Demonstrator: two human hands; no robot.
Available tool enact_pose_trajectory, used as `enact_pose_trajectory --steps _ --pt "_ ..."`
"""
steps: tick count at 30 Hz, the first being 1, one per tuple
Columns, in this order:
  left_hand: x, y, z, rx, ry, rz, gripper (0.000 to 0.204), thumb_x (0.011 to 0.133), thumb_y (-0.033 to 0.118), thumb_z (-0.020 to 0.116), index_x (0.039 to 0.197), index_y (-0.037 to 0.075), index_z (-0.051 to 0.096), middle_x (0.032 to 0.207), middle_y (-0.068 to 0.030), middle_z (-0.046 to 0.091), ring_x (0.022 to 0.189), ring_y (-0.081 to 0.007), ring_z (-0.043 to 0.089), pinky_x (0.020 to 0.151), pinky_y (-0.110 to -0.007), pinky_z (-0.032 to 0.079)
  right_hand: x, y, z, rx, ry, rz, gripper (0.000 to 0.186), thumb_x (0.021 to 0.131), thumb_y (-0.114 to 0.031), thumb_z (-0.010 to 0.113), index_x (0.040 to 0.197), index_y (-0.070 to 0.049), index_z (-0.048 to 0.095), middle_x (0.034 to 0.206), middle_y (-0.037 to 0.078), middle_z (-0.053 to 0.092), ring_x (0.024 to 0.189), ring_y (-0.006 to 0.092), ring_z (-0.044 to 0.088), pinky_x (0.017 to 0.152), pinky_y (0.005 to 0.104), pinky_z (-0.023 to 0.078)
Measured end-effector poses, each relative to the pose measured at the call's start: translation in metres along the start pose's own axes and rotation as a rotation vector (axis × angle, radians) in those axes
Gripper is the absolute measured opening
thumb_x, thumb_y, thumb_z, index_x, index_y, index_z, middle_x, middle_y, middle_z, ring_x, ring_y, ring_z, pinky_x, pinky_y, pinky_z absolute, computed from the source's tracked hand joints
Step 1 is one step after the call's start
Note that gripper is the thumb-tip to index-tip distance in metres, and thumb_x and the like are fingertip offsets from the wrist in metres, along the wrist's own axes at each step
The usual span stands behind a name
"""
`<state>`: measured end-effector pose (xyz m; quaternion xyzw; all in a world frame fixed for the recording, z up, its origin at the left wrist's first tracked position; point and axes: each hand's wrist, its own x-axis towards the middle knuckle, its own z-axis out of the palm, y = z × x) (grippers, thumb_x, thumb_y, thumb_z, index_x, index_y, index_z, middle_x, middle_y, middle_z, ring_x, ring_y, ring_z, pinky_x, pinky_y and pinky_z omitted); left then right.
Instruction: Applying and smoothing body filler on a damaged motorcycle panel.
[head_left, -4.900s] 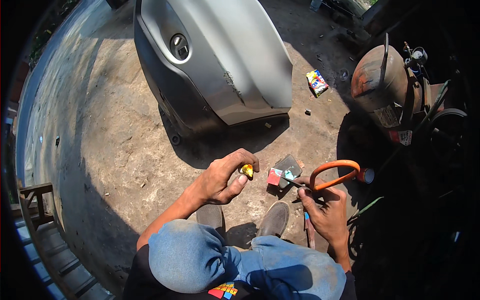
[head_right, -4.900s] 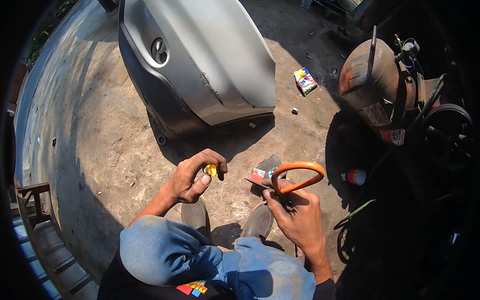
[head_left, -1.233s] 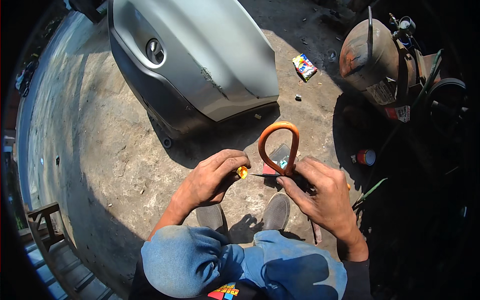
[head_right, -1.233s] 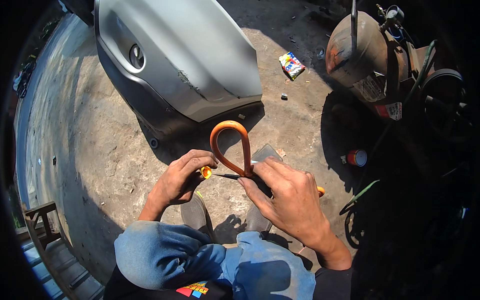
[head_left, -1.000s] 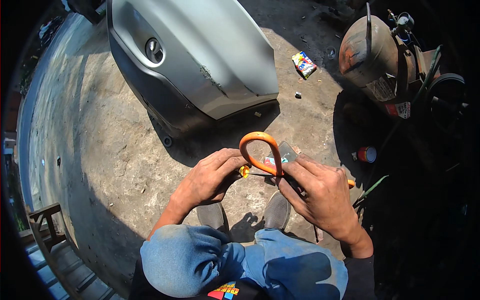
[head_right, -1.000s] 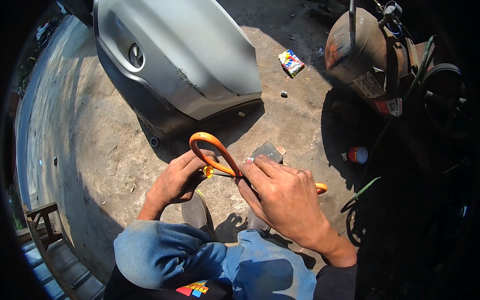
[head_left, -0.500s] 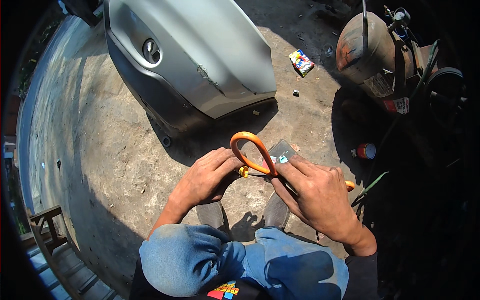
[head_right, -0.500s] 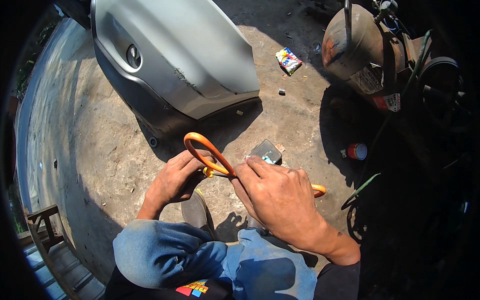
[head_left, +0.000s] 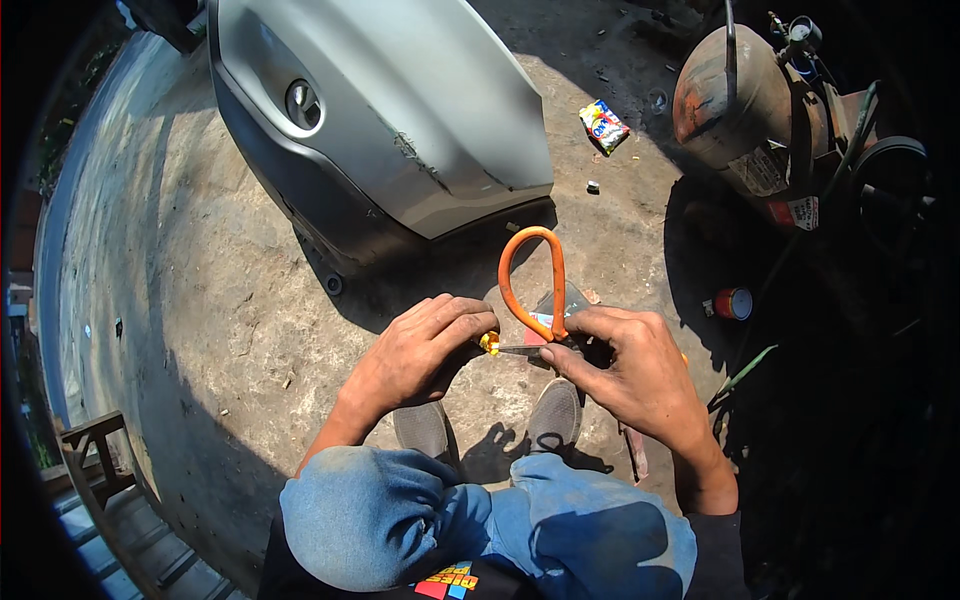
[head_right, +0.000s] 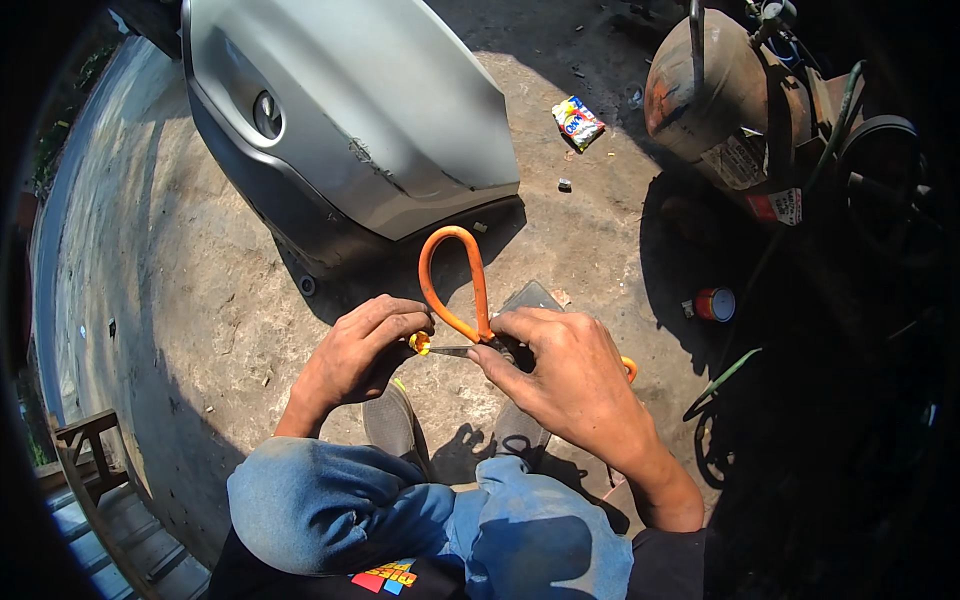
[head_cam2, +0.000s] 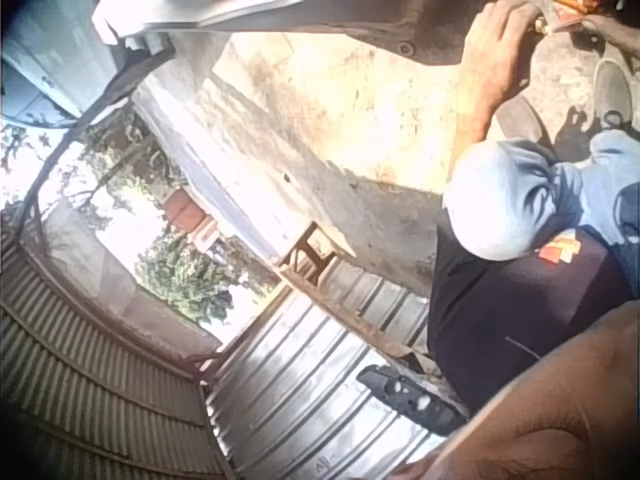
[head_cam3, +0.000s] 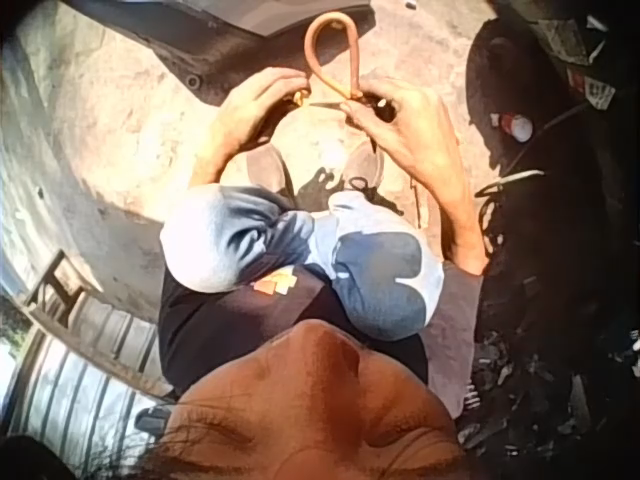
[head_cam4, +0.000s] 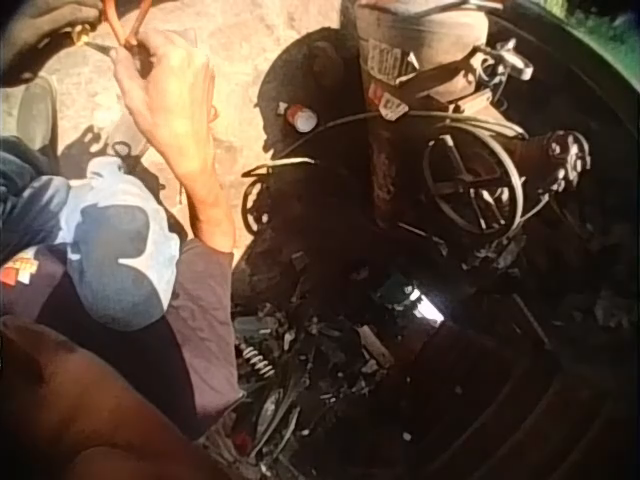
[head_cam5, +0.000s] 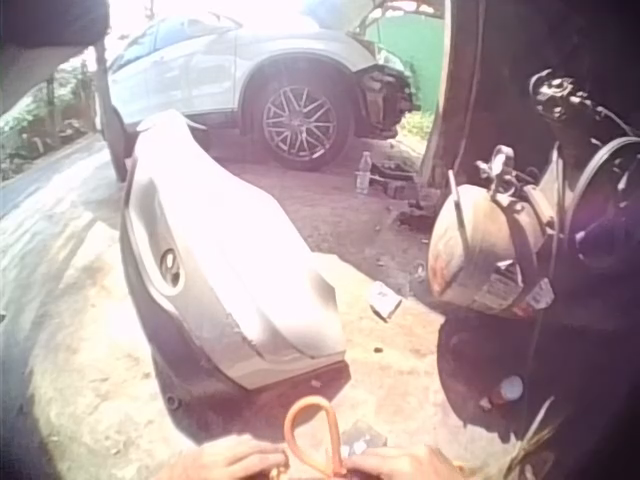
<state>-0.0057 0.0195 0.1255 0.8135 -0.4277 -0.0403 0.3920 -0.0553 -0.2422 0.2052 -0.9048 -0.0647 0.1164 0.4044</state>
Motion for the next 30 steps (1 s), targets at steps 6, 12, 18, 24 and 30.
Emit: enact_pose_trajectory --steps 6,12,18,24,30 --pt "-0.001 -0.006 0.005 0.017 -0.024 -0.026 0.041 0.081 -0.002 0.077 0.12 0.001 0.066 0.12 -0.016 0.068 0.104 -0.0341 0.07 0.088 -0.042 0.058 0.004 0.027 0.011 0.253 -0.104 0.249 0.038 0.09 -0.028 0.082 0.106 0.006 0.079 0.07 0.014 0.07 0.059 0.015 0.06 0.057 0.033 0.047" --pt "-0.003 -0.013 0.011 -0.046 0.016 -0.213 0.039 0.087 0.0 0.073 0.124 0.004 0.062 0.124 -0.0144 0.064 0.109 -0.0363 0.067 0.09 -0.044 0.057 -0.028 0.068 0.026 0.592 0.035 0.507 0.039 0.092 -0.025 0.082 0.11 0.008 0.076 0.071 0.004 0.068 0.062 0.0087 0.057 0.057 0.0268 0.044" --pt "-0.003 -0.018 0.021 -0.114 0.015 -0.309 0.027 0.098 0.006 0.066 0.125 0.003 0.06 0.124 -0.016 0.062 0.105 -0.0375 0.068 0.088 -0.044 0.057 -0.074 0.155 0.076 -0.023 0.446 0.419 0.026 0.092 -0.014 0.076 0.109 0.006 0.074 0.094 0.017 0.073 0.076 0.0244 0.069 0.068 0.0377 0.053" --pt "0.0 -0.021 0.03 -0.167 -0.056 -0.322 0.027 0.1 0.008 0.065 0.126 0.002 0.06 0.126 -0.0161 0.061 0.109 -0.0361 0.067 0.092 -0.042 0.055 -0.084 0.189 0.113 -0.072 0.44 0.499 0.028 0.097 -0.006 0.067 0.123 0.002 0.073 0.107 0.022 0.07 0.097 0.0396 0.07 0.087 0.0439 0.054" --pt "-0.004 -0.022 0.025 -0.197 -0.065 -0.373 0.027 0.101 0.007 0.064 0.127 0.001 0.061 0.126 -0.0166 0.062 0.113 -0.0337 0.066 0.097 -0.041 0.054 -0.073 0.192 0.137 -0.017 0.448 0.45 0.031 0.097 -0.005 0.066 0.127 0.001 0.073 0.111 0.021 0.069 0.1 0.0361 0.07 0.091 0.0404 0.054"
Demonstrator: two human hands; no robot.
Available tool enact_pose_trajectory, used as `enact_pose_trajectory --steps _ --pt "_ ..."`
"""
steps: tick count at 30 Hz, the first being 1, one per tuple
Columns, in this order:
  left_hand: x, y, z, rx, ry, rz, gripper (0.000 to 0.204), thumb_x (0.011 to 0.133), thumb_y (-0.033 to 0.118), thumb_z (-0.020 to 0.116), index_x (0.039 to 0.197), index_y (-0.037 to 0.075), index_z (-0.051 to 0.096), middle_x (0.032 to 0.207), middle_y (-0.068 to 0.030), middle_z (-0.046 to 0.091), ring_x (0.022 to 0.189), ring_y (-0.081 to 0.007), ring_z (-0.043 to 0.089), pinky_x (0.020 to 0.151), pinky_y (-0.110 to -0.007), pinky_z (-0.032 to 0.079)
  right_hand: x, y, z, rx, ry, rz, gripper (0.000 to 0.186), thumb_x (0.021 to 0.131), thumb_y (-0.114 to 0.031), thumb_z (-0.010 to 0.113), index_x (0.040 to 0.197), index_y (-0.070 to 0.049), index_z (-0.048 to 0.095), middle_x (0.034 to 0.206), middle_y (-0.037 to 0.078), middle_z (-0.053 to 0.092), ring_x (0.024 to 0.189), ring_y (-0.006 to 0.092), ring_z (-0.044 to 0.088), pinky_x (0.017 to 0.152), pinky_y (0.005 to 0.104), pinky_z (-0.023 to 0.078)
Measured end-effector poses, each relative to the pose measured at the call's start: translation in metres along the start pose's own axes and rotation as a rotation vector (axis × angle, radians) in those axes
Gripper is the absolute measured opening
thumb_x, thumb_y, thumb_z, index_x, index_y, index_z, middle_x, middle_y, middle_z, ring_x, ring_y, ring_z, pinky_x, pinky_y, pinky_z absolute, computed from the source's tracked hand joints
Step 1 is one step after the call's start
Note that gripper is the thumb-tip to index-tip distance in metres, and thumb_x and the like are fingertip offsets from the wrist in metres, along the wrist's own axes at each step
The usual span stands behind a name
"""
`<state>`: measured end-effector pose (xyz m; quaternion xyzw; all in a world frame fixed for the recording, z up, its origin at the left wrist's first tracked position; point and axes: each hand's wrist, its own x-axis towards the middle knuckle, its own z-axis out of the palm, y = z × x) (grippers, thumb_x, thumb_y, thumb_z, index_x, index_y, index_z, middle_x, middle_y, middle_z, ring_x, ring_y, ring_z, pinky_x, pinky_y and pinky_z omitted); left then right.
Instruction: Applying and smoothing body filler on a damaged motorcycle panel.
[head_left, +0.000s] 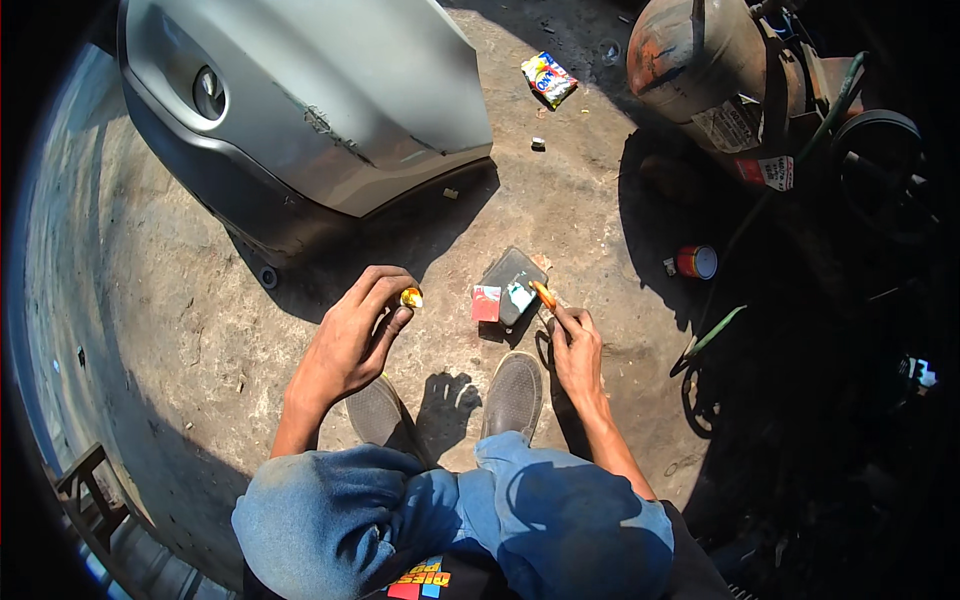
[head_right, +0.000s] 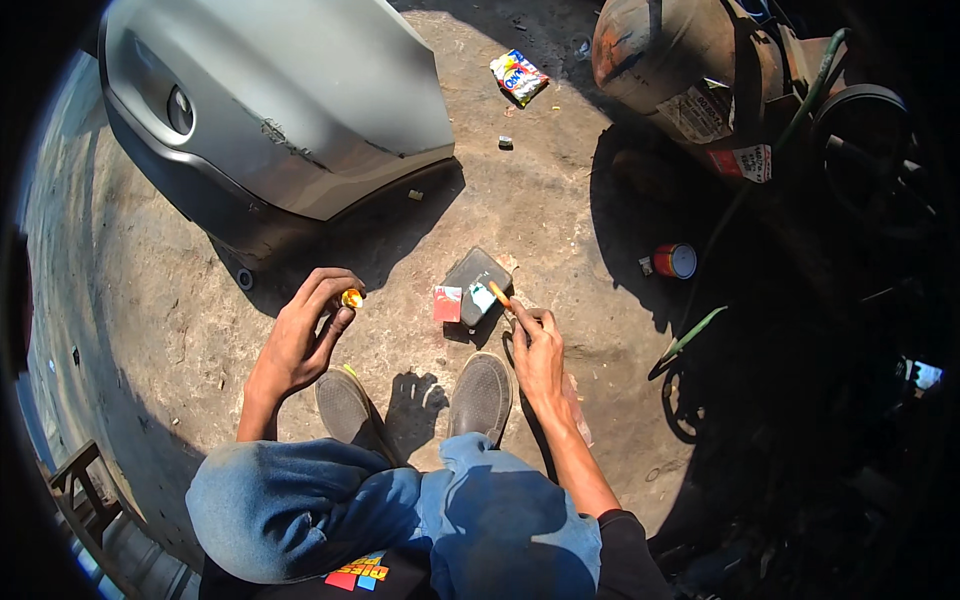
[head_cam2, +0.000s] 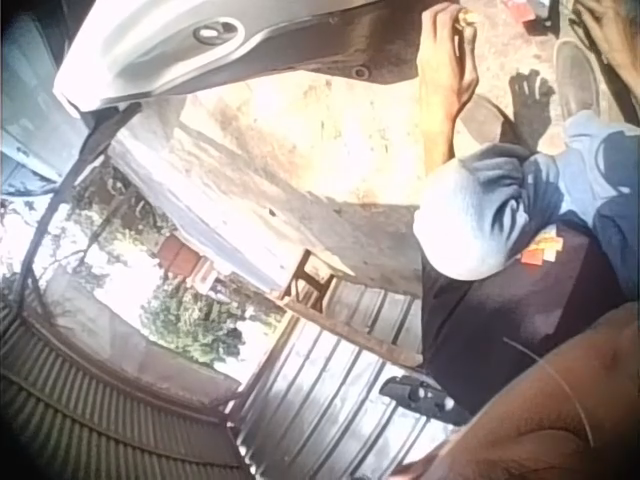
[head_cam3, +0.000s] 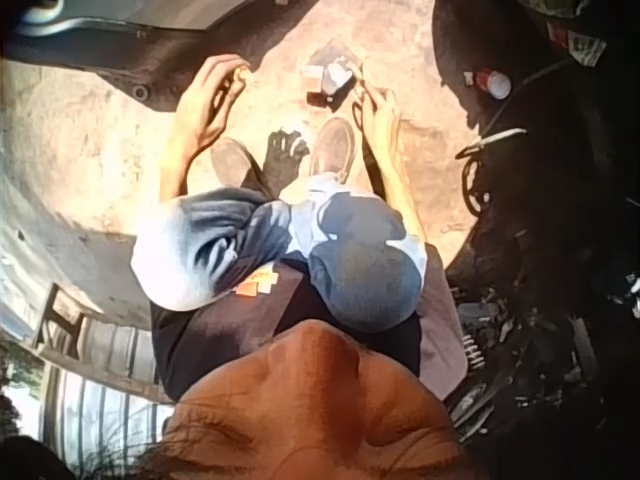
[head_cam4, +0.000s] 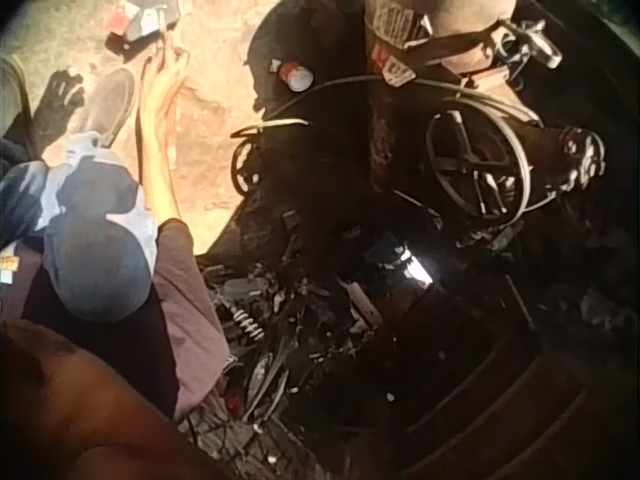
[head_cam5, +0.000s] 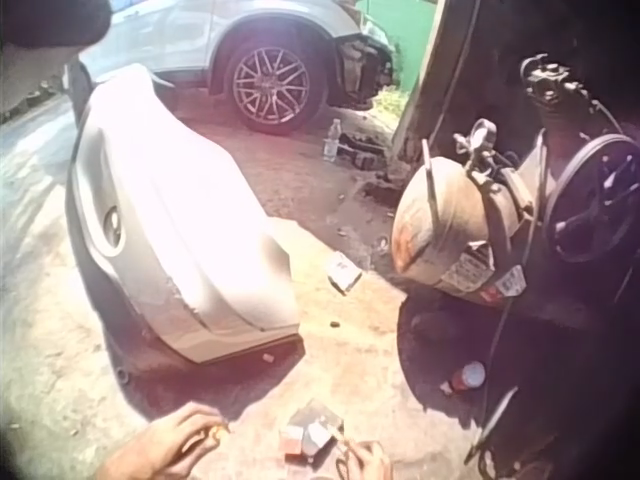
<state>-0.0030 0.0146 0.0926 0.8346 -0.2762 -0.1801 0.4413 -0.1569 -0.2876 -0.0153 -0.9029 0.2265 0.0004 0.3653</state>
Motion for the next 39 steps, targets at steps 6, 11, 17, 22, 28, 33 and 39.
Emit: enact_pose_trajectory --steps 6,11,17,22,28,33,39 --pt "0.001 -0.003 0.003 -0.023 0.007 -0.011 0.027 0.102 0.008 0.064 0.127 0.0 0.061 0.125 -0.0175 0.063 0.113 -0.0338 0.066 0.098 -0.041 0.054 -0.008 0.012 0.012 0.004 0.004 -0.006 0.043 0.097 0.0 0.064 0.137 -0.012 0.071 0.111 0.018 0.067 0.099 0.0333 0.068 0.088 0.042 0.054" --pt "0.004 -0.004 0.001 0.007 0.024 0.069 0.025 0.102 0.011 0.064 0.124 0.0 0.06 0.122 -0.0175 0.062 0.106 -0.0372 0.067 0.09 -0.043 0.056 -0.02 0.006 0.022 0.002 -0.019 -0.061 0.048 0.096 0.002 0.066 0.141 -0.015 0.069 0.113 0.018 0.065 0.1 0.0325 0.066 0.085 0.0419 0.054" --pt "0.004 -0.008 0.007 -0.016 0.031 0.085 0.024 0.102 0.01 0.064 0.124 -0.001 0.06 0.119 -0.0185 0.063 0.106 -0.0378 0.066 0.09 -0.043 0.055 -0.035 0.012 0.036 -0.02 0.083 -0.048 0.049 0.096 0.002 0.066 0.143 -0.013 0.067 0.115 0.018 0.062 0.102 0.0327 0.063 0.088 0.0437 0.053" --pt "0.002 -0.008 0.002 -0.021 0.024 0.081 0.025 0.102 0.009 0.064 0.124 -0.001 0.06 0.118 -0.019 0.063 0.106 -0.0379 0.066 0.091 -0.043 0.054 -0.03 0.016 0.039 -0.073 0.064 -0.059 0.047 0.096 -0.001 0.067 0.142 -0.011 0.067 0.117 0.02 0.061 0.106 0.0348 0.061 0.09 0.0462 0.052" --pt "0.003 -0.009 0.003 -0.056 -0.001 0.055 0.026 0.101 0.006 0.065 0.125 -0.002 0.06 0.121 -0.0184 0.064 0.112 -0.0355 0.065 0.098 -0.042 0.052 -0.026 0.016 0.031 -0.175 0.072 -0.136 0.047 0.094 -0.002 0.068 0.141 -0.01 0.068 0.118 0.021 0.061 0.111 0.0381 0.059 0.096 0.0487 0.048" --pt "0.002 -0.01 0.004 -0.048 -0.003 0.049 0.026 0.101 0.006 0.065 0.125 -0.002 0.06 0.121 -0.0183 0.065 0.113 -0.0352 0.066 0.098 -0.041 0.052 -0.023 0.016 0.026 -0.165 0.042 -0.128 0.048 0.093 -0.002 0.068 0.14 -0.01 0.068 0.116 0.021 0.061 0.111 0.0379 0.059 0.097 0.0481 0.047" --pt "0.004 -0.014 0.008 -0.047 0.016 0.075 0.026 0.102 0.012 0.064 0.125 -0.001 0.06 0.12 -0.0186 0.064 0.109 -0.0376 0.066 0.093 -0.044 0.054 -0.025 -0.008 0.008 -0.038 0.113 -0.019 0.039 0.1 -0.005 0.064 0.139 -0.009 0.068 0.115 0.02 0.062 0.106 0.0359 0.063 0.09 0.0437 0.052"
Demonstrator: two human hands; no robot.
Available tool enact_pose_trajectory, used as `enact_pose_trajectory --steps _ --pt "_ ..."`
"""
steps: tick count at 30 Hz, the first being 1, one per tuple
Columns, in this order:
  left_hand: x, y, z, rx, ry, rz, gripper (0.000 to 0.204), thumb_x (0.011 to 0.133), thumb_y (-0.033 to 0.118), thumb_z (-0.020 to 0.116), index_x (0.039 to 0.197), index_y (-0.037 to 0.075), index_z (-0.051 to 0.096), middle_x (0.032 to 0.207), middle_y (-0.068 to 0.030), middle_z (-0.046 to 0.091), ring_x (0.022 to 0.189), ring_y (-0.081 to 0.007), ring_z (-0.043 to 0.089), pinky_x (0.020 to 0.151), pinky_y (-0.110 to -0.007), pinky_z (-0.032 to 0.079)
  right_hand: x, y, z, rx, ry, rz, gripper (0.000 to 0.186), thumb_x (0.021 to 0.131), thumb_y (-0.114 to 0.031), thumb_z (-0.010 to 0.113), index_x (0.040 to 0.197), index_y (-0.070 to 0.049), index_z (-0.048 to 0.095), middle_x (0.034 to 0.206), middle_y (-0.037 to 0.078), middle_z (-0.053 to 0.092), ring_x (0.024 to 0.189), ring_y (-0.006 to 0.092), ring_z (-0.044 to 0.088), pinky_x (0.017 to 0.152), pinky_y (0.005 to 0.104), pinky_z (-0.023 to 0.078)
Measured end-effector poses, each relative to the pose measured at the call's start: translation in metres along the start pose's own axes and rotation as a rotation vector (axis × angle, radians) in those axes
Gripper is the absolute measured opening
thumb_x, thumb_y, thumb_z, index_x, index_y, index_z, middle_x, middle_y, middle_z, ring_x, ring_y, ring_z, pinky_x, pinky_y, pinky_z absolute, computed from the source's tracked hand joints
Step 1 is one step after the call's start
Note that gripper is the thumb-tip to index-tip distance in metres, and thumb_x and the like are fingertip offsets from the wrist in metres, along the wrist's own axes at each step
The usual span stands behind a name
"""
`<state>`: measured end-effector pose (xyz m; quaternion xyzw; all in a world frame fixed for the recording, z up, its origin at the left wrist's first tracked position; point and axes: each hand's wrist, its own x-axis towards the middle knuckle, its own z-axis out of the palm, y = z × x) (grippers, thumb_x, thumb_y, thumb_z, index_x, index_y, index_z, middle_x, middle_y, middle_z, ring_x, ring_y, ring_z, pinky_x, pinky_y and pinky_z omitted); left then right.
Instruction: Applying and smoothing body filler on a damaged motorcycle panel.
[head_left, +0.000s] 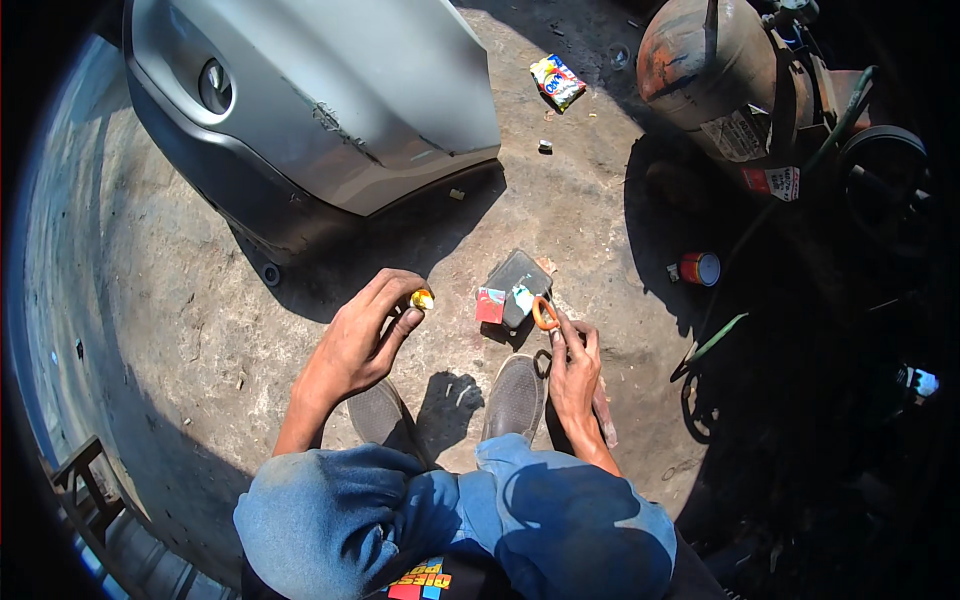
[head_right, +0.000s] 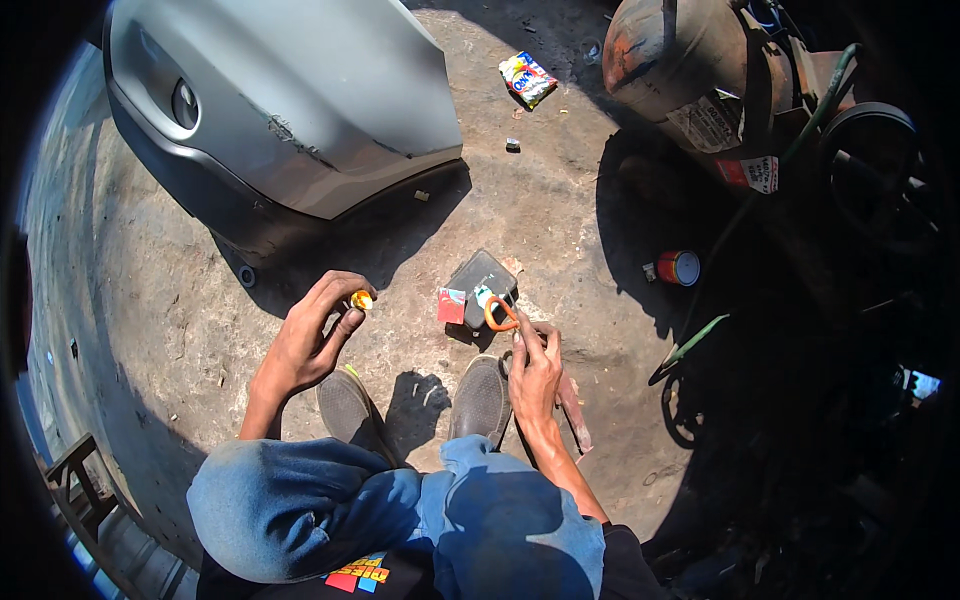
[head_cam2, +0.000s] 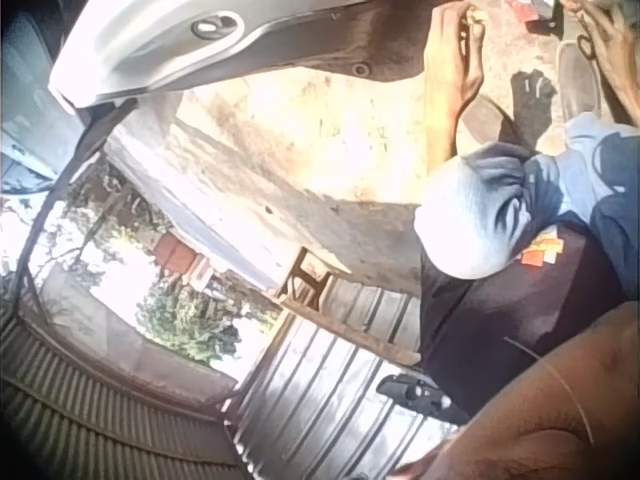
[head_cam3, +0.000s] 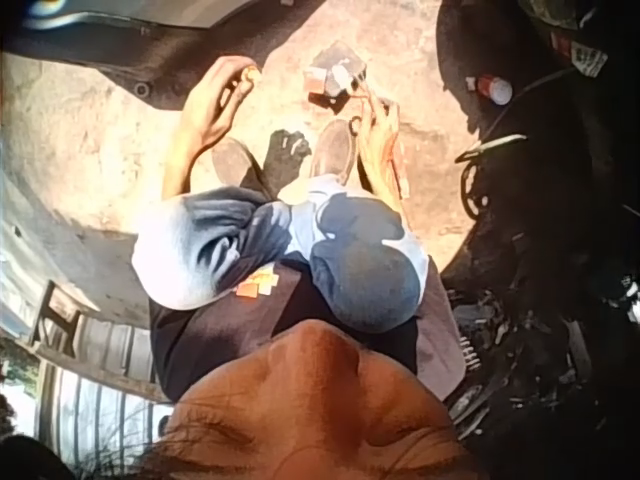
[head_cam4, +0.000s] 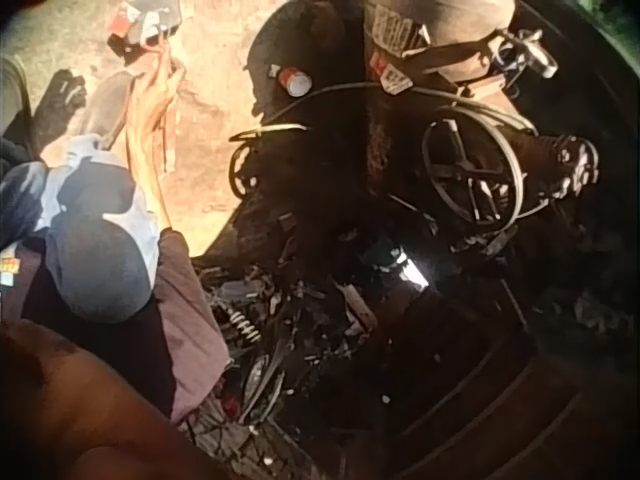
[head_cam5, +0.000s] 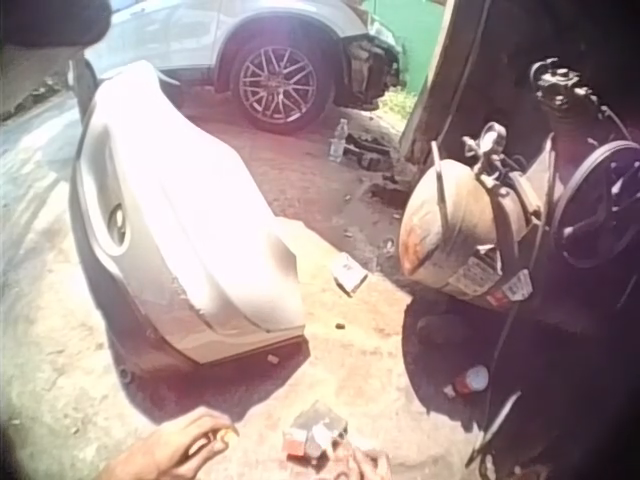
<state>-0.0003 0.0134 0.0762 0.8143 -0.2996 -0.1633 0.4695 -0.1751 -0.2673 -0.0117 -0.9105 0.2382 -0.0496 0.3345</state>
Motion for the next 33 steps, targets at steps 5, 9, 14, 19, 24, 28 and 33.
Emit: enact_pose_trajectory --steps 5,9,14,19,24,28,33 --pt "-0.001 -0.001 0.006 -0.102 -0.028 -0.052 0.027 0.103 0.016 0.064 0.125 0.0 0.062 0.121 -0.0176 0.065 0.11 -0.0353 0.067 0.094 -0.043 0.054 0.005 0.006 -0.028 0.785 -0.035 0.527 0.03 0.109 -0.021 0.059 0.124 0.004 0.066 0.094 0.003 0.063 0.087 0.01 0.062 0.074 0.0264 0.051" --pt "0.003 -0.002 0.015 -0.205 -0.057 -0.086 0.029 0.104 0.019 0.065 0.127 0.001 0.064 0.122 -0.0156 0.067 0.11 -0.0312 0.068 0.094 -0.042 0.055 0.005 0.012 -0.049 1.102 -0.02 0.637 0.028 0.106 -0.021 0.066 0.123 0.0 0.065 0.105 0.002 0.062 0.091 0.0073 0.058 0.075 0.0258 0.052" --pt "-0.001 -0.002 0.012 -0.217 -0.067 -0.072 0.028 0.104 0.017 0.065 0.127 0.001 0.064 0.12 -0.0156 0.068 0.11 -0.0311 0.069 0.094 -0.042 0.055 -0.014 0.071 -0.062 0.736 0.244 0.667 0.029 0.109 -0.021 0.061 0.12 0.005 0.067 0.093 0.002 0.06 0.081 0.0103 0.057 0.071 0.0287 0.052" --pt "0.009 0.001 0.025 -0.255 -0.087 -0.046 0.025 0.105 0.014 0.063 0.124 -0.001 0.064 0.118 -0.016 0.068 0.107 -0.0298 0.069 0.091 -0.04 0.055 -0.058 0.191 -0.096 0.524 0.528 0.721 0.032 0.108 -0.015 0.057 0.125 0.011 0.068 0.1 0.009 0.069 0.085 0.0168 0.065 0.076 0.0327 0.053" --pt "0.012 0.005 0.031 -0.217 -0.15 -0.07 0.024 0.107 0.016 0.06 0.121 -0.003 0.065 0.114 -0.0167 0.067 0.102 -0.0281 0.067 0.09 -0.037 0.054 -0.073 0.224 -0.102 0.158 0.633 0.793 0.04 0.1 -0.016 0.062 0.13 0.009 0.068 0.107 0.018 0.076 0.096 0.0251 0.069 0.09 0.0373 0.051" --pt "0.026 0.021 0.054 -0.166 -0.25 -0.013 0.024 0.106 0.014 0.06 0.124 0.0 0.066 0.119 -0.0172 0.063 0.107 -0.0311 0.066 0.093 -0.04 0.053 -0.08 0.22 -0.099 -0.148 0.66 0.941 0.057 0.097 -0.022 0.065 0.146 0.006 0.055 0.135 0.032 0.062 0.123 0.042 0.063 0.101 0.0461 0.049" --pt "0.018 0.021 0.072 -0.309 -0.303 -0.075 0.027 0.107 0.021 0.061 0.124 0.0 0.067 0.117 -0.0133 0.06 0.103 -0.0238 0.063 0.091 -0.036 0.051 -0.055 0.063 -0.071 0.679 0.339 0.503 0.049 0.099 -0.001 0.063 0.148 -0.003 0.057 0.133 0.013 0.064 0.111 0.0201 0.064 0.102 0.036 0.051"
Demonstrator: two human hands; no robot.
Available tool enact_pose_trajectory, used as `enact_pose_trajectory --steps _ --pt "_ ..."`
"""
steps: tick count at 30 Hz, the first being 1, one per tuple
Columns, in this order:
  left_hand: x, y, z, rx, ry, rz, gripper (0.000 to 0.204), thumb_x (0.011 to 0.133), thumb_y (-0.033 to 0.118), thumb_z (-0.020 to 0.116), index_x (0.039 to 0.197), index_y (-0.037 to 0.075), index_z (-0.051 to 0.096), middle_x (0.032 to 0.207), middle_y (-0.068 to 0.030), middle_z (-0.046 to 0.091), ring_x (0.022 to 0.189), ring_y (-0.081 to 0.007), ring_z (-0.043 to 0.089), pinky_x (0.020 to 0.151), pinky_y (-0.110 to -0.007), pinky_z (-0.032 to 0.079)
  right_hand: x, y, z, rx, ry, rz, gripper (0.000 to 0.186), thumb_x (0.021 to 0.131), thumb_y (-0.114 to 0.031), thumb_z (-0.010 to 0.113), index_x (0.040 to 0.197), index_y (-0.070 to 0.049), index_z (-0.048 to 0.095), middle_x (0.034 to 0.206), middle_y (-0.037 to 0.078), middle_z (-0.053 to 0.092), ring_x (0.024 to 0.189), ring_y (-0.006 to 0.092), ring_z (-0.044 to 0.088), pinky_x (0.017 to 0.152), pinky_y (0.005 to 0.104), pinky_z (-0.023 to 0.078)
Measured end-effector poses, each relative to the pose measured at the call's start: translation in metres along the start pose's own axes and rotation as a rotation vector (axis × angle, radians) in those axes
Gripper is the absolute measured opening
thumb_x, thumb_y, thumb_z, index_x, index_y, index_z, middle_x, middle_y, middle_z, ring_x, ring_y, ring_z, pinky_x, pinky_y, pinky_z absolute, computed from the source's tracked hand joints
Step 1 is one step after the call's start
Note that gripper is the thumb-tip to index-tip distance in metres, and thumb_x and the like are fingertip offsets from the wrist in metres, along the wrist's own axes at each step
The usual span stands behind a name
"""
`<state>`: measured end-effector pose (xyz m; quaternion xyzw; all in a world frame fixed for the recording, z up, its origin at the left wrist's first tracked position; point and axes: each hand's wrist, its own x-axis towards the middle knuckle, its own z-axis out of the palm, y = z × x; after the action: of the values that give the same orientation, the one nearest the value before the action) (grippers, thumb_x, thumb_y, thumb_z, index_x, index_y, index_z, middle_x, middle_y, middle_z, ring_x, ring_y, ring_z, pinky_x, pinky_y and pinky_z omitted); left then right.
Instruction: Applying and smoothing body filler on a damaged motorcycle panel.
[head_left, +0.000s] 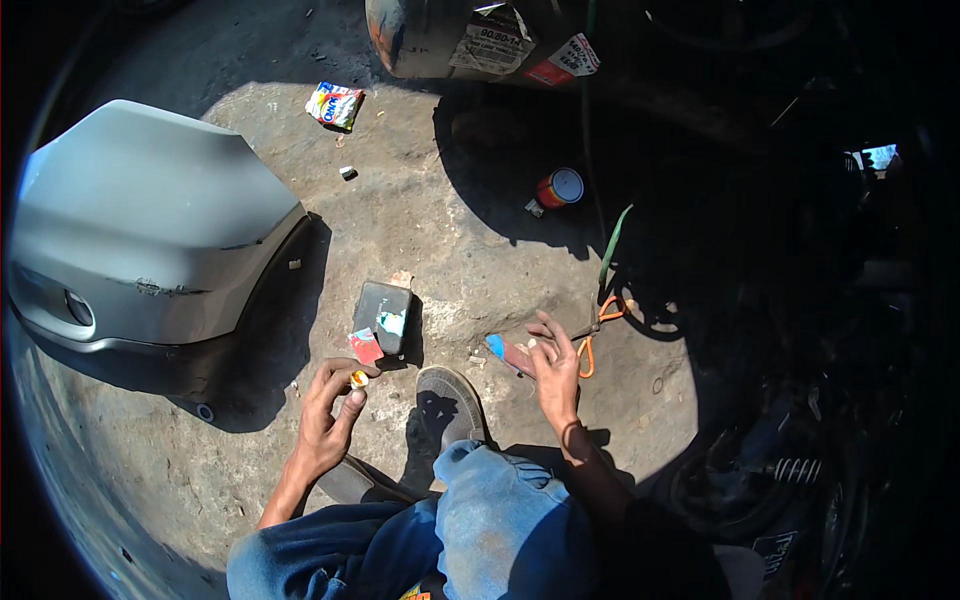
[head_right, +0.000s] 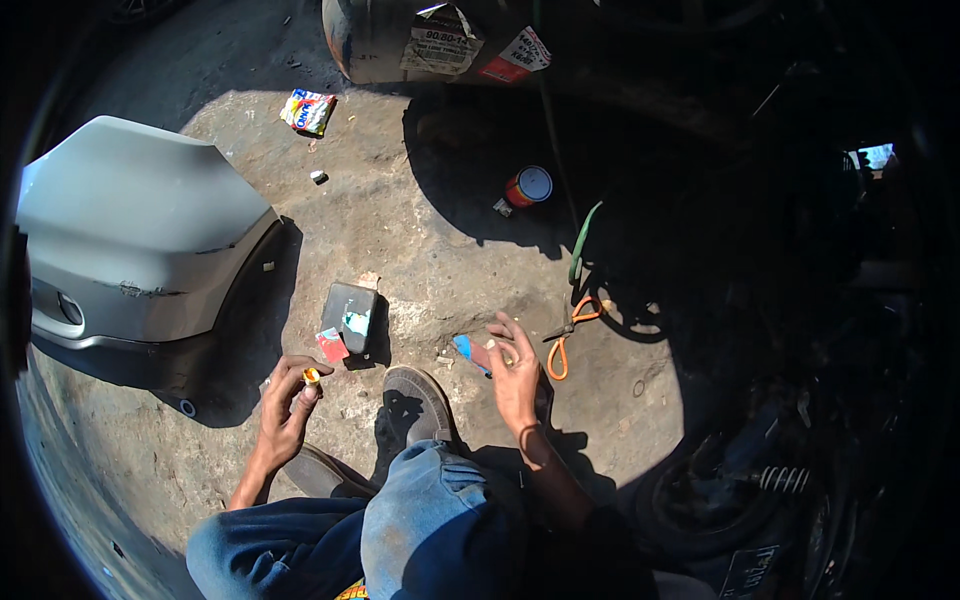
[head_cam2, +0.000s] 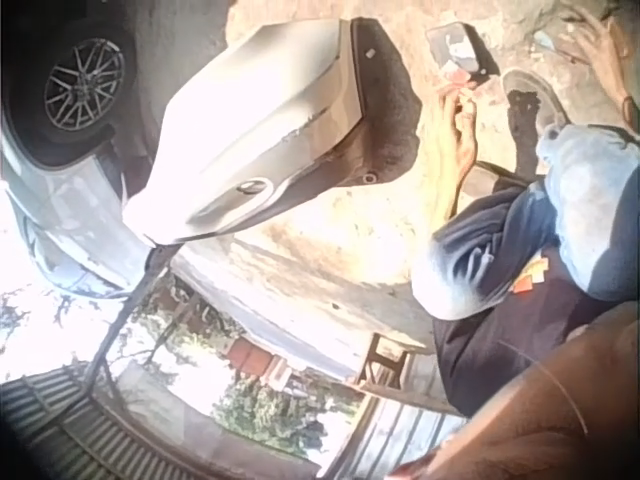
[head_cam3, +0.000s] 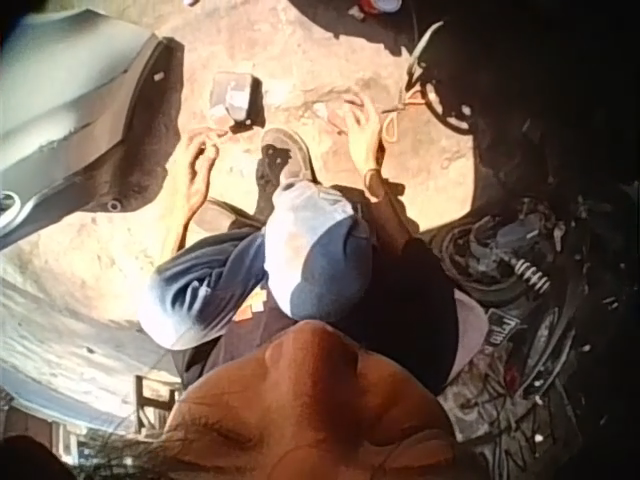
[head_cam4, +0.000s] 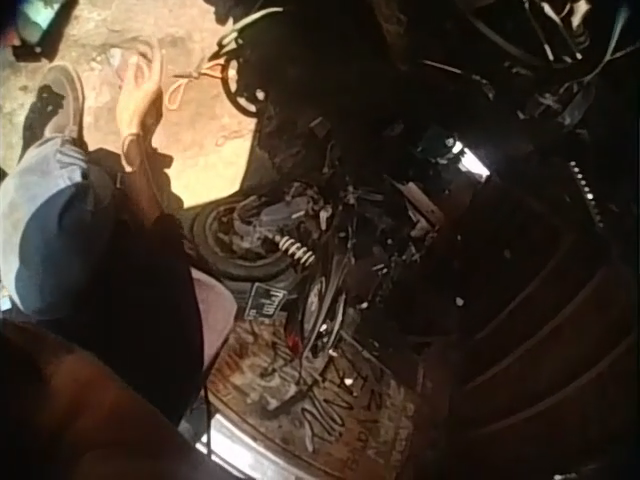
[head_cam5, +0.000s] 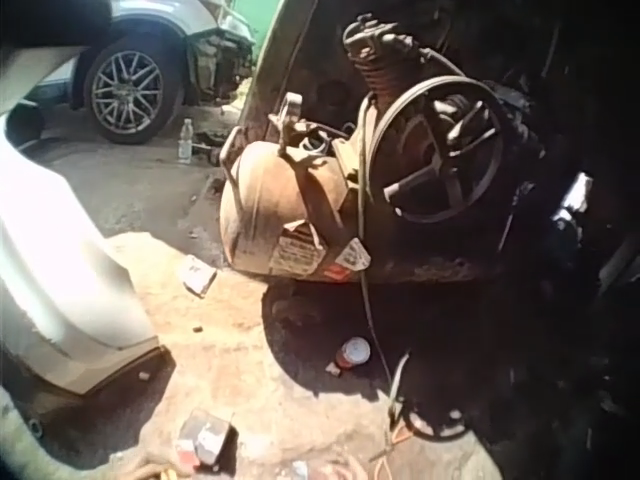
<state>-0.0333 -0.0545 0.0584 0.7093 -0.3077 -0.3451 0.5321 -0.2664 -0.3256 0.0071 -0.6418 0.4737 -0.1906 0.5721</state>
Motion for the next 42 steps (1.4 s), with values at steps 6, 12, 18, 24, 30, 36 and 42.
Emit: enact_pose_trajectory --steps 6,12,18,24,30,36,42 --pt "-0.008 -0.015 0.022 -0.43 -0.231 -0.238 0.047 0.108 0.045 0.059 0.113 -0.001 0.066 0.097 -0.0041 0.055 0.086 -0.0138 0.058 0.078 -0.031 0.049 -0.033 -0.069 0.084 0.182 -0.996 0.114 0.065 0.093 -0.026 0.082 0.151 -0.01 0.057 0.144 0.008 0.059 0.135 0.0227 0.056 0.112 0.0394 0.047" --pt "-0.012 -0.012 0.018 -0.409 -0.203 -0.222 0.046 0.109 0.04 0.058 0.127 -0.002 0.068 0.109 -0.0069 0.061 0.085 -0.0131 0.059 0.075 -0.029 0.05 -0.041 -0.049 0.116 0.386 -0.971 0.191 0.058 0.092 -0.03 0.084 0.14 -0.006 0.063 0.134 0.006 0.06 0.125 0.0189 0.059 0.106 0.0368 0.051" --pt "-0.013 -0.018 0.014 -0.519 -0.197 -0.301 0.045 0.109 0.038 0.059 0.127 -0.002 0.069 0.106 -0.0041 0.067 0.086 -0.0114 0.059 0.074 -0.029 0.049 -0.037 -0.057 0.129 0.351 -0.859 0.253 0.045 0.09 -0.027 0.087 0.124 -0.004 0.069 0.123 0.005 0.058 0.116 0.0165 0.061 0.098 0.034 0.054" --pt "-0.006 -0.026 0.007 -0.374 -0.254 -0.287 0.044 0.109 0.039 0.06 0.13 0.001 0.07 0.103 -0.0056 0.065 0.088 -0.0139 0.061 0.076 -0.031 0.05 -0.032 -0.052 0.126 0.461 -0.77 0.314 0.035 0.093 -0.012 0.082 0.122 -0.001 0.067 0.115 0.005 0.065 0.11 0.0146 0.064 0.098 0.0288 0.051" --pt "0.011 -0.036 -0.012 0.213 0.026 -0.188 0.04 0.101 0.032 0.071 0.134 0.009 0.068 0.111 -0.0134 0.065 0.087 -0.0251 0.064 0.079 -0.04 0.054 0.143 -0.052 0.051 -0.099 0.08 -0.277 0.03 0.09 -0.011 0.083 0.114 0.004 0.073 0.087 0.001 0.072 0.076 0.0072 0.061 0.072 0.0242 0.05" --pt "0.015 -0.1 -0.009 0.321 0.195 -0.316 0.046 0.1 0.032 0.071 0.135 0.004 0.064 0.125 -0.0196 0.065 0.093 -0.0295 0.07 0.087 -0.044 0.056 0.264 -0.028 -0.018 -0.86 0.467 -0.537 0.044 0.087 -0.026 0.083 0.112 0.009 0.071 0.094 0.025 0.075 0.093 0.045 0.073 0.084 0.049 0.055" --pt "0.029 -0.133 0.023 0.097 0.219 -0.324 0.054 0.102 0.036 0.067 0.133 -0.008 0.061 0.118 -0.0307 0.071 0.114 -0.0438 0.069 0.099 -0.048 0.054 0.266 -0.019 -0.029 -0.884 0.709 -0.748 0.048 0.087 -0.029 0.086 0.114 0.006 0.07 0.082 0.014 0.073 0.077 0.0333 0.071 0.075 0.0416 0.053"
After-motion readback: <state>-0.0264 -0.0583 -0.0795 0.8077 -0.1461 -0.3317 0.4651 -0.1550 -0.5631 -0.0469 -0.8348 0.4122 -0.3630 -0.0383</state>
